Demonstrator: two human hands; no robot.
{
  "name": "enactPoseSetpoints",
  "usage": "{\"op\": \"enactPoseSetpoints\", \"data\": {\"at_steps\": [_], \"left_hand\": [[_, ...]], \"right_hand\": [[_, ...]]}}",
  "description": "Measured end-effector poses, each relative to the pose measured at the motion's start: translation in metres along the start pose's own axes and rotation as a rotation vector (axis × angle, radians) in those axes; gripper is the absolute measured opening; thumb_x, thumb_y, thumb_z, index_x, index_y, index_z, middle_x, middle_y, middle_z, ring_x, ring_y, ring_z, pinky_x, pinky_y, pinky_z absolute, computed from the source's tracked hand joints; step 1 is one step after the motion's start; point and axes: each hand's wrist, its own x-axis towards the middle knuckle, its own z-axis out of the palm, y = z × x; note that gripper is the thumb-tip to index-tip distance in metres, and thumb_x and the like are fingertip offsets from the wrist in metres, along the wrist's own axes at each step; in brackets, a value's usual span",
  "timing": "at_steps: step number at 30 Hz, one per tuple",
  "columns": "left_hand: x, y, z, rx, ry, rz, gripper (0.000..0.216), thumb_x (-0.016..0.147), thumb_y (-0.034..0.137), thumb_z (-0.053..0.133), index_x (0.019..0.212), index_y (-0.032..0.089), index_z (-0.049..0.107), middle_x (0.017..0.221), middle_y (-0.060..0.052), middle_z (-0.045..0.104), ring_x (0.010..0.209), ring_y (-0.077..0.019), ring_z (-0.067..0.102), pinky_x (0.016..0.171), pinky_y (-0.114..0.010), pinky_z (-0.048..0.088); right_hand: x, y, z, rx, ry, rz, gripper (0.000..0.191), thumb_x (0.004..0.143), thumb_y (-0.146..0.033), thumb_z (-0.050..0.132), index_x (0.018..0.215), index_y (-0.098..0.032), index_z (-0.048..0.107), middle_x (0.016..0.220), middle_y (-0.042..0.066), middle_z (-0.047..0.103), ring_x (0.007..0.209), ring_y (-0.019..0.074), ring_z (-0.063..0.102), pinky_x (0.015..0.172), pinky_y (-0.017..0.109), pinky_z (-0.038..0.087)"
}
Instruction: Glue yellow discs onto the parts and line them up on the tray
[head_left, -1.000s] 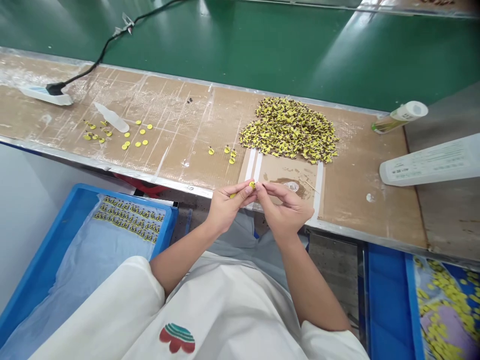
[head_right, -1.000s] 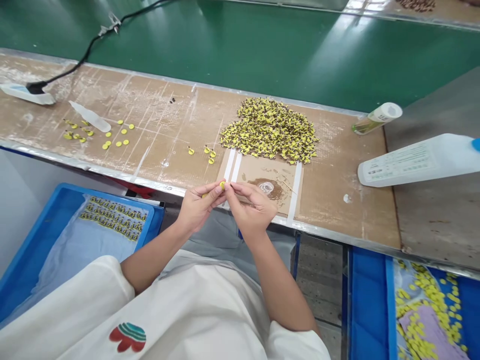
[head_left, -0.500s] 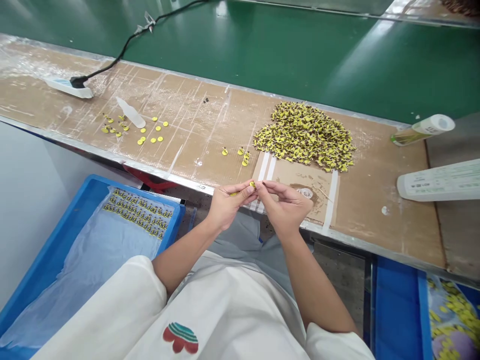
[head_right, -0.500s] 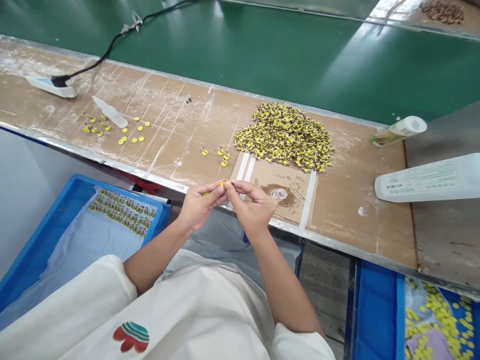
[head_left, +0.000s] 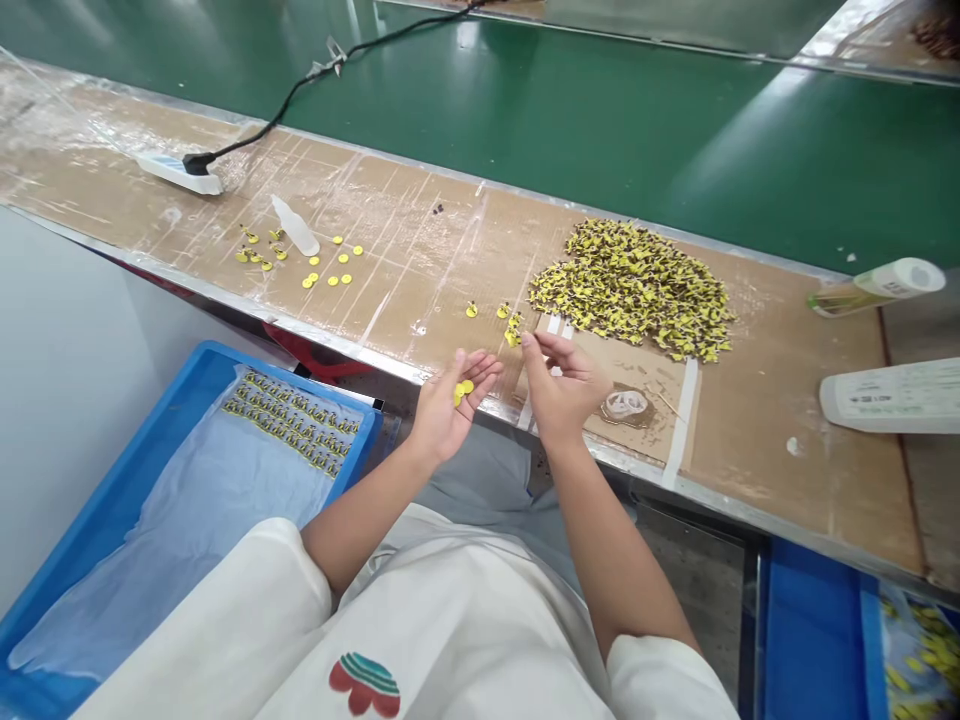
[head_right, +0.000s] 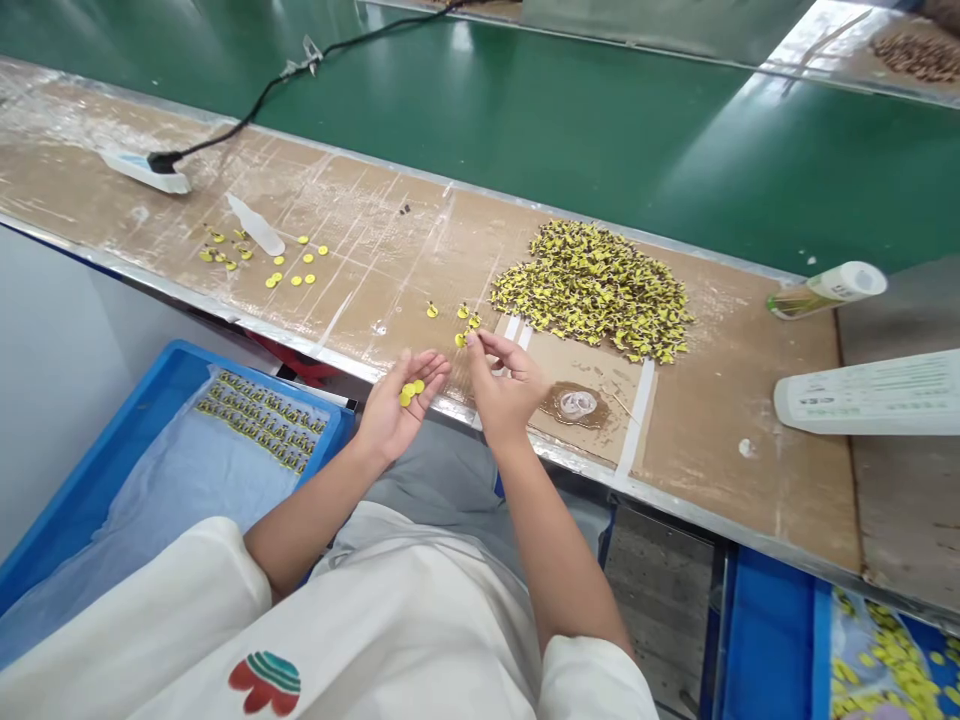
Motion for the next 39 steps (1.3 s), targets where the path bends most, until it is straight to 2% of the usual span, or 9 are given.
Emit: {"op": "enactPoseSetpoints", "data": {"at_steps": [5, 11, 14, 19, 24, 27, 33, 36, 39], "left_hand": [[0.004, 0.011, -0.014, -0.081, -0.005, -0.025, 0.031, 0.085, 0.026, 0.05, 0.095, 0.006, 0.071, 0.101, -0.016, 0.072, 0.108, -0.0224, 0.066, 0.093, -0.028, 0.052], [0.002, 0.015, -0.011, -0.113, -0.054, -0.05, 0.031, 0.074, 0.011, 0.045, 0.095, 0.007, 0.069, 0.104, -0.017, 0.071, 0.111, -0.0241, 0.064, 0.096, -0.034, 0.051], [0.002, 0.015, -0.009, -0.111, -0.046, -0.064, 0.03, 0.073, 0.01, 0.046, 0.093, 0.009, 0.069, 0.101, -0.015, 0.071, 0.105, -0.0226, 0.066, 0.092, -0.034, 0.052], [0.005, 0.013, -0.01, -0.083, -0.024, -0.115, 0.024, 0.08, 0.02, 0.049, 0.088, 0.009, 0.069, 0.086, -0.01, 0.069, 0.08, -0.0148, 0.066, 0.069, -0.023, 0.05], [-0.001, 0.008, -0.003, -0.069, -0.028, -0.121, 0.02, 0.082, 0.021, 0.05, 0.086, 0.01, 0.067, 0.074, -0.003, 0.059, 0.066, -0.0094, 0.057, 0.065, -0.02, 0.046], [-0.007, 0.004, 0.004, -0.069, -0.059, -0.119, 0.015, 0.081, 0.022, 0.053, 0.083, 0.012, 0.065, 0.071, 0.0, 0.053, 0.064, -0.0077, 0.053, 0.066, -0.019, 0.044], [-0.017, -0.006, 0.016, -0.007, -0.068, -0.125, 0.009, 0.082, 0.022, 0.057, 0.079, 0.015, 0.06, 0.071, 0.002, 0.047, 0.061, -0.0051, 0.048, 0.063, -0.016, 0.04], [-0.019, -0.012, 0.02, 0.001, -0.093, -0.167, 0.01, 0.083, 0.024, 0.057, 0.078, 0.015, 0.06, 0.071, 0.002, 0.048, 0.063, -0.0062, 0.05, 0.065, -0.018, 0.042], [-0.018, -0.018, 0.022, -0.033, -0.148, -0.246, 0.014, 0.084, 0.025, 0.055, 0.08, 0.015, 0.062, 0.071, 0.001, 0.051, 0.063, -0.0082, 0.052, 0.066, -0.021, 0.046]], "right_hand": [[0.004, 0.025, 0.008, -0.463, -0.271, -0.342, 0.023, 0.088, -0.038, 0.061, 0.094, -0.02, 0.075, 0.082, 0.005, 0.075, 0.07, 0.0162, 0.069, 0.067, 0.026, 0.05], [0.003, 0.034, 0.011, -0.628, -0.315, -0.415, 0.03, 0.09, -0.04, 0.057, 0.105, -0.019, 0.072, 0.087, 0.007, 0.076, 0.075, 0.0181, 0.071, 0.067, 0.024, 0.049], [0.002, 0.03, 0.005, -0.607, -0.298, -0.419, 0.034, 0.089, -0.043, 0.059, 0.108, -0.018, 0.071, 0.087, 0.008, 0.075, 0.072, 0.0187, 0.071, 0.065, 0.025, 0.048], [-0.017, 0.01, -0.014, -0.446, -0.241, -0.372, 0.025, 0.085, -0.039, 0.066, 0.103, -0.023, 0.072, 0.079, 0.006, 0.074, 0.066, 0.0167, 0.068, 0.066, 0.027, 0.05], [-0.041, -0.014, -0.026, -0.176, -0.581, -0.376, 0.021, 0.086, -0.03, 0.067, 0.106, -0.028, 0.07, 0.101, 0.003, 0.074, 0.086, 0.0164, 0.07, 0.081, 0.029, 0.055], [-0.042, -0.021, -0.03, -0.11, -0.651, -0.343, 0.019, 0.089, -0.026, 0.062, 0.106, -0.028, 0.07, 0.103, 0.003, 0.073, 0.095, 0.0163, 0.069, 0.088, 0.03, 0.056], [-0.032, -0.025, -0.048, -0.173, -0.787, -0.349, 0.022, 0.091, -0.024, 0.056, 0.11, -0.026, 0.069, 0.104, 0.007, 0.069, 0.095, 0.0167, 0.066, 0.082, 0.028, 0.055], [-0.032, -0.024, -0.052, -0.122, -0.729, -0.297, 0.018, 0.091, -0.024, 0.057, 0.103, -0.024, 0.07, 0.097, 0.007, 0.068, 0.09, 0.0162, 0.066, 0.079, 0.028, 0.055], [-0.036, -0.024, -0.053, 0.013, -0.535, -0.059, 0.013, 0.088, -0.029, 0.062, 0.09, -0.022, 0.072, 0.088, 0.005, 0.069, 0.079, 0.0151, 0.066, 0.071, 0.027, 0.055]]}}
